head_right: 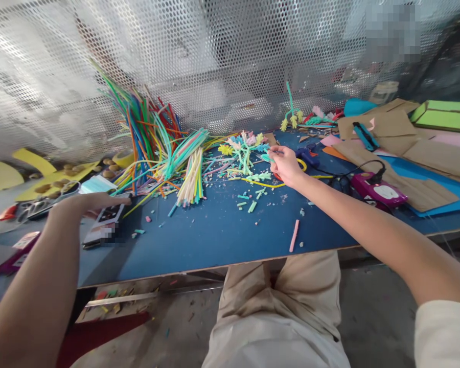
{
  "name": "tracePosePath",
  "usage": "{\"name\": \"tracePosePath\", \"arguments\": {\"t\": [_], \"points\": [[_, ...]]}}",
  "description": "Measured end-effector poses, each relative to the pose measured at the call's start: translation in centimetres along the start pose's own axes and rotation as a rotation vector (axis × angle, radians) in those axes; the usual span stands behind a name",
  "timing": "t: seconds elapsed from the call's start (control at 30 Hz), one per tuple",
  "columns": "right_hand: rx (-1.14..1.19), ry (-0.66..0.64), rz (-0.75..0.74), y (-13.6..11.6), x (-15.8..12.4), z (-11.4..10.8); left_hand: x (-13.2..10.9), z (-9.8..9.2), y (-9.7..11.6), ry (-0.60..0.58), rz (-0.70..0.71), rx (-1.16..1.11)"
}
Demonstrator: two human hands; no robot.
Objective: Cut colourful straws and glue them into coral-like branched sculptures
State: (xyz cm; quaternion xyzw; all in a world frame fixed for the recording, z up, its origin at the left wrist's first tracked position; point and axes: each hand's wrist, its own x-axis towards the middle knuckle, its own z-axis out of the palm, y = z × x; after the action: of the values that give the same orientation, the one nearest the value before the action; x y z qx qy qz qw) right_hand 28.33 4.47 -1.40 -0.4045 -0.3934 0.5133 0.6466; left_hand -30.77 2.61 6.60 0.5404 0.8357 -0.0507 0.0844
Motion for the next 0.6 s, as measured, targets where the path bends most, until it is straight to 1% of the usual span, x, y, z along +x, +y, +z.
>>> {"name": "tracePosePath", "arguments": {"t": [0.03, 0.07, 0.1, 0.2, 0.27, 0.33, 0.4, 0.5, 0.53, 0.6], "points": [[-0.002, -0.002, -0.003, 0.1, 0.1, 0.0, 0.0, -0.1, 0.2, -0.084, -0.081, -0.042], [-0.004, -0.007, -0.007, 0.1, 0.1, -0.1, -0.1, -0.2, 0.4, -0.125, -0.127, -0.079], [-0.006, -0.013, -0.011, 0.2, 0.2, -0.1, 0.0, -0.3, 0.5, -0.142, -0.146, -0.106], [-0.011, -0.028, -0.013, 0.3, 0.2, -0.2, 0.1, -0.6, 1.1, -0.149, -0.167, -0.118], [-0.009, -0.033, -0.005, 0.3, 0.2, -0.2, 0.0, -0.7, 1.4, -0.169, -0.217, -0.119], [-0.008, -0.034, 0.0, 0.2, 0.1, -0.1, -0.3, -0.9, 1.9, -0.177, -0.255, -0.115], [-0.016, -0.039, 0.002, 0.2, 0.0, -0.1, -1.2, -1.2, 2.4, -0.18, -0.262, -0.121], [-0.034, -0.052, 0.003, 0.1, 0.0, 0.0, -3.3, -1.4, 3.5, -0.12, -0.23, -0.13], [-0.039, -0.052, 0.003, 0.1, -0.1, 0.0, -4.3, -1.4, 4.0, -0.022, -0.181, -0.124], [-0.038, -0.048, 0.003, 0.1, -0.1, 0.0, -6.4, -1.3, 5.2, 0.068, -0.116, -0.125]]}}
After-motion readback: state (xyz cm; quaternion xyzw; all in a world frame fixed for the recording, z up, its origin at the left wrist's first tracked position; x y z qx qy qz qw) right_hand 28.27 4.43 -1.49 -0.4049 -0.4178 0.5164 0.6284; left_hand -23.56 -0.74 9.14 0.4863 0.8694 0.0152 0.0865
